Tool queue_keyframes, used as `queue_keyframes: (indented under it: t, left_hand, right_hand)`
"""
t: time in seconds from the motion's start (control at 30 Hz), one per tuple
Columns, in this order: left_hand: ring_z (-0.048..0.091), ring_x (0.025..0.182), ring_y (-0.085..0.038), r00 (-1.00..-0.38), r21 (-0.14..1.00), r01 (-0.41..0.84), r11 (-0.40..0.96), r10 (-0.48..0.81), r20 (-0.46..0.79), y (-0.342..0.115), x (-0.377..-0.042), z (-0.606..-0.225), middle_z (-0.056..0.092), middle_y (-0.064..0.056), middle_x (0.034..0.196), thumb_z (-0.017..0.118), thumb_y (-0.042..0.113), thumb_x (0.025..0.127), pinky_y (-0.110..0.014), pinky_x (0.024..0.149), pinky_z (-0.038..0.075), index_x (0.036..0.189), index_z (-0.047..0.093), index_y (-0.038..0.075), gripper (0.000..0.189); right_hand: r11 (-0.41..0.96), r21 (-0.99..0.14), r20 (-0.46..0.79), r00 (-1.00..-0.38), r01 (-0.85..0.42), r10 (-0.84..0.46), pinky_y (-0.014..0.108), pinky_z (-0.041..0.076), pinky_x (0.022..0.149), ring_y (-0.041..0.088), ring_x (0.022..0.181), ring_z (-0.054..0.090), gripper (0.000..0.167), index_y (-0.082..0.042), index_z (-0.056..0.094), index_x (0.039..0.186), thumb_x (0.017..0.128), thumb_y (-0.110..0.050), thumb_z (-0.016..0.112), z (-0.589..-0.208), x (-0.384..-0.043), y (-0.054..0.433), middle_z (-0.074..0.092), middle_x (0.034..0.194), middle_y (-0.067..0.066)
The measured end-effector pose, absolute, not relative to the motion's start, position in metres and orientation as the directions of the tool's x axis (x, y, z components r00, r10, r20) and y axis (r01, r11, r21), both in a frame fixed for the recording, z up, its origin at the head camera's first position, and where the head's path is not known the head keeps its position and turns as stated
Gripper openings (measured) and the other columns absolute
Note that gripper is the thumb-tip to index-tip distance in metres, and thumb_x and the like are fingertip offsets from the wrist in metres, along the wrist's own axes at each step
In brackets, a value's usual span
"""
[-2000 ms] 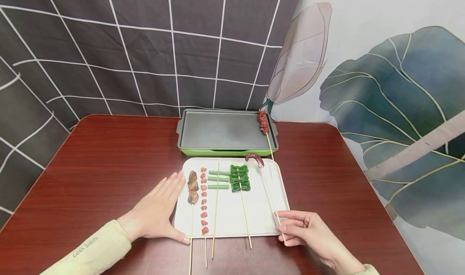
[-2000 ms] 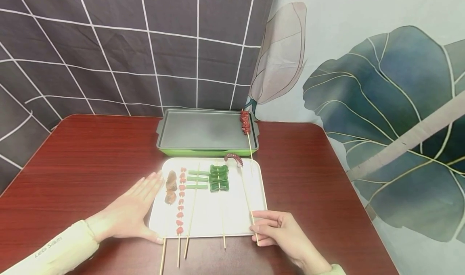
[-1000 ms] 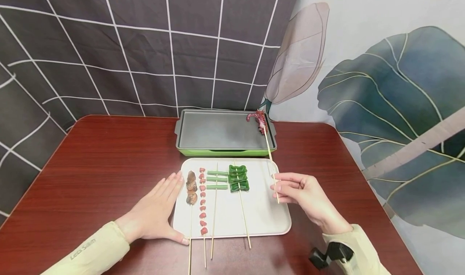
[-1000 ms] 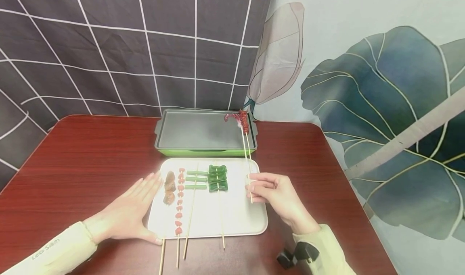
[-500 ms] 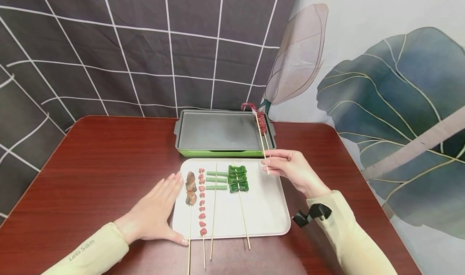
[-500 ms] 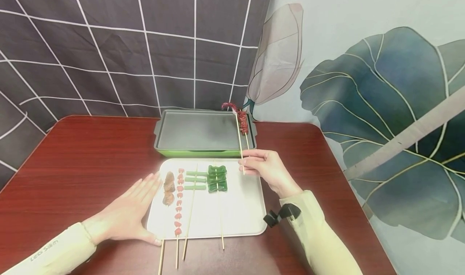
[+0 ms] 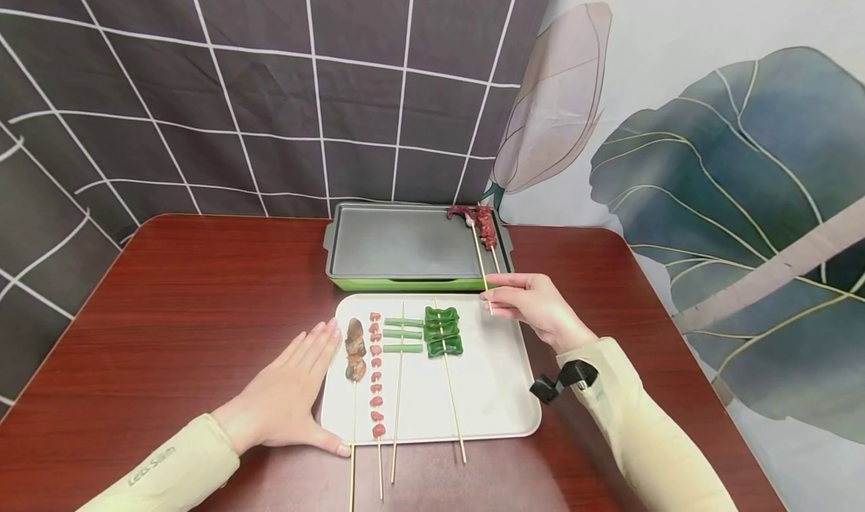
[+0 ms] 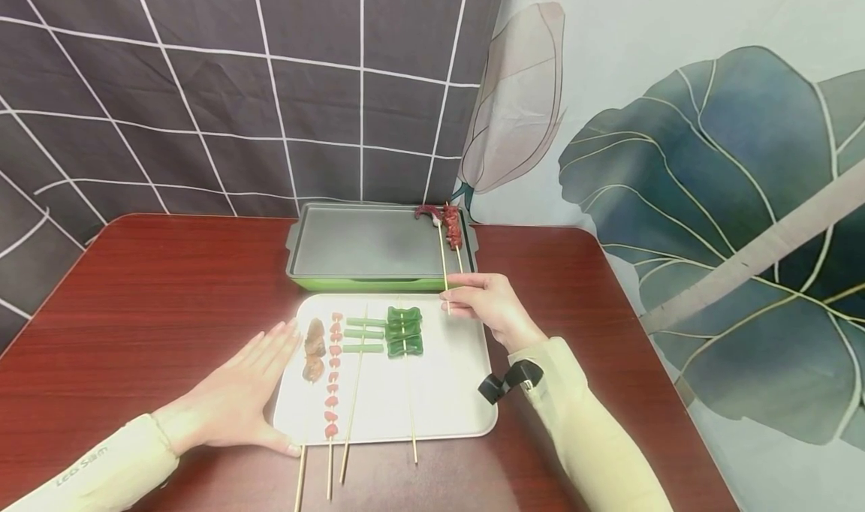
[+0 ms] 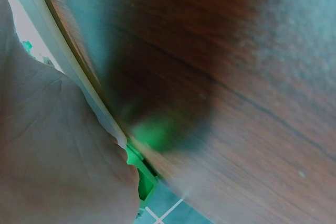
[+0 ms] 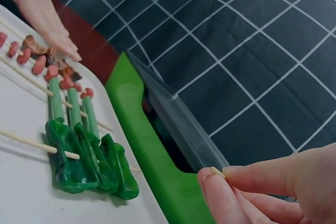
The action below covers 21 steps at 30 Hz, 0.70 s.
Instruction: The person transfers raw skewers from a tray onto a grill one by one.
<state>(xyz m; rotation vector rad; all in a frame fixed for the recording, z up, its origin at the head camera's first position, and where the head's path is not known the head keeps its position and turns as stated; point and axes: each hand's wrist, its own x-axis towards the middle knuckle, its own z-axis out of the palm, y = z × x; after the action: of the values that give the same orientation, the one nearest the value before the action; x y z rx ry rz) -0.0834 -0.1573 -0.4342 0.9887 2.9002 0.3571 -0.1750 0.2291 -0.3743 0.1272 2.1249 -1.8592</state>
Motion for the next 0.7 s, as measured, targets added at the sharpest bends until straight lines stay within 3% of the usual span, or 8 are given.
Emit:
queue_keyframes:
  t: [0.37,0.7]
  left_hand:
    - [0.021,0.150,-0.039,-0.795,0.239,0.593,0.769,0.606,0.024,-0.158,-0.083,-0.435,0.019,-0.028,0.163,0.053,0.100,0.058,-0.051,0.122,0.018,0.155,0.025,-0.013,0.151]
    - [0.020,0.151,-0.039,-0.794,0.245,0.593,0.767,0.607,0.021,-0.158,-0.083,-0.435,0.018,-0.028,0.164,0.055,0.100,0.058,-0.051,0.122,0.017,0.155,0.024,-0.013,0.152]
  right_hand:
    - [0.197,-0.952,-0.265,-0.954,0.235,-0.141,0.029,0.061,0.078,0.014,0.080,0.074,0.044,0.015,0.057,0.134,0.093,0.002,0.067,-0.371,-0.174,0.227,0.068,0.113,0.032]
    - [0.301,-0.935,-0.238,-0.961,0.188,-0.141,0.038,0.060,0.083,0.020,0.084,0.075,0.043,0.016,0.059,0.131,0.094,-0.002,0.070,-0.364,-0.162,0.230,0.070,0.110,0.029]
